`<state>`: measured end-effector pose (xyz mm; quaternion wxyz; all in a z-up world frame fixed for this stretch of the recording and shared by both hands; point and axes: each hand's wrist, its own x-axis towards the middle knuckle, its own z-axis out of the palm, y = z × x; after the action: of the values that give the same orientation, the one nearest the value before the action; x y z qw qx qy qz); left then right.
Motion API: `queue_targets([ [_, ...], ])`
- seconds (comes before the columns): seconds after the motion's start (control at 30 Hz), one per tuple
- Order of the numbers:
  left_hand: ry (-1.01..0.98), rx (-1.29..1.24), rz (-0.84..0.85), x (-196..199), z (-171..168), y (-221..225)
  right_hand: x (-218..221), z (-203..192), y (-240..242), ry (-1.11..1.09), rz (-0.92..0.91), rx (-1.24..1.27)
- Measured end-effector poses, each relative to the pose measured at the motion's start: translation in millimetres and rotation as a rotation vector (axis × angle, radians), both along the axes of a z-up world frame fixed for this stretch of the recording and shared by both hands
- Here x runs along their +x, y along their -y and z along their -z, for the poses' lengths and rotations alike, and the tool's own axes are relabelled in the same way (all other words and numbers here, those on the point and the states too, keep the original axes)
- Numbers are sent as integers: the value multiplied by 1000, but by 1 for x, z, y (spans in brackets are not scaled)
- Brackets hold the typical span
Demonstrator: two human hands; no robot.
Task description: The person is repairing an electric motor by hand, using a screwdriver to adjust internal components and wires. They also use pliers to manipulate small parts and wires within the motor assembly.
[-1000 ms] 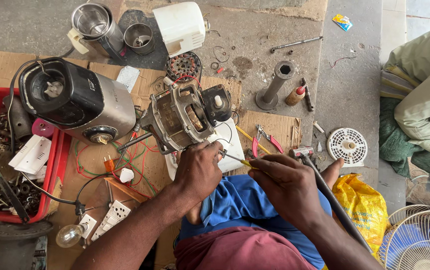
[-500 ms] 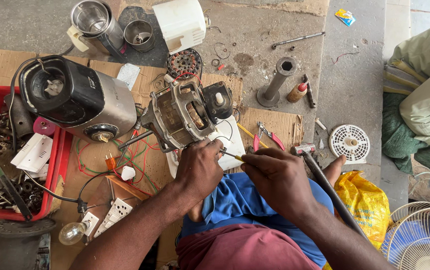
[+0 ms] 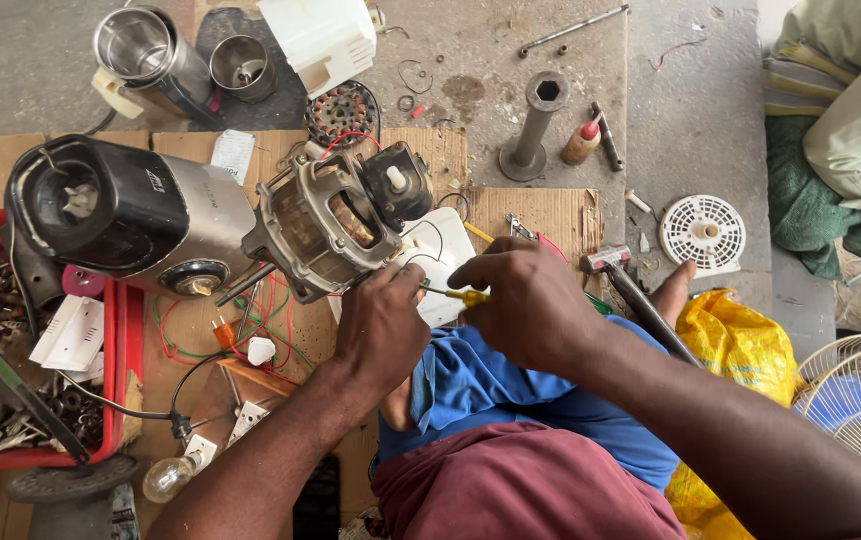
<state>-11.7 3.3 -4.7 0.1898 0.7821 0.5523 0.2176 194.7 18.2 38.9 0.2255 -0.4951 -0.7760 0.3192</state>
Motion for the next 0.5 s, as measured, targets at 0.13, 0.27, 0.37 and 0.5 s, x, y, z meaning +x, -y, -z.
queue_targets([
  [0.13, 26, -39, -15, 1, 1, 4, -1, -3, 6, 196, 111, -97],
  [0.27, 15, -15, -15, 3, 0, 1, -1, 8, -4, 215, 23, -213],
  [0.37, -13, -29, -42, 3, 2, -1, 3, 8, 3, -67, 7, 51],
  [0.5, 9, -18, -43, 4, 8, 0, 1, 4, 17, 41, 127, 35],
])
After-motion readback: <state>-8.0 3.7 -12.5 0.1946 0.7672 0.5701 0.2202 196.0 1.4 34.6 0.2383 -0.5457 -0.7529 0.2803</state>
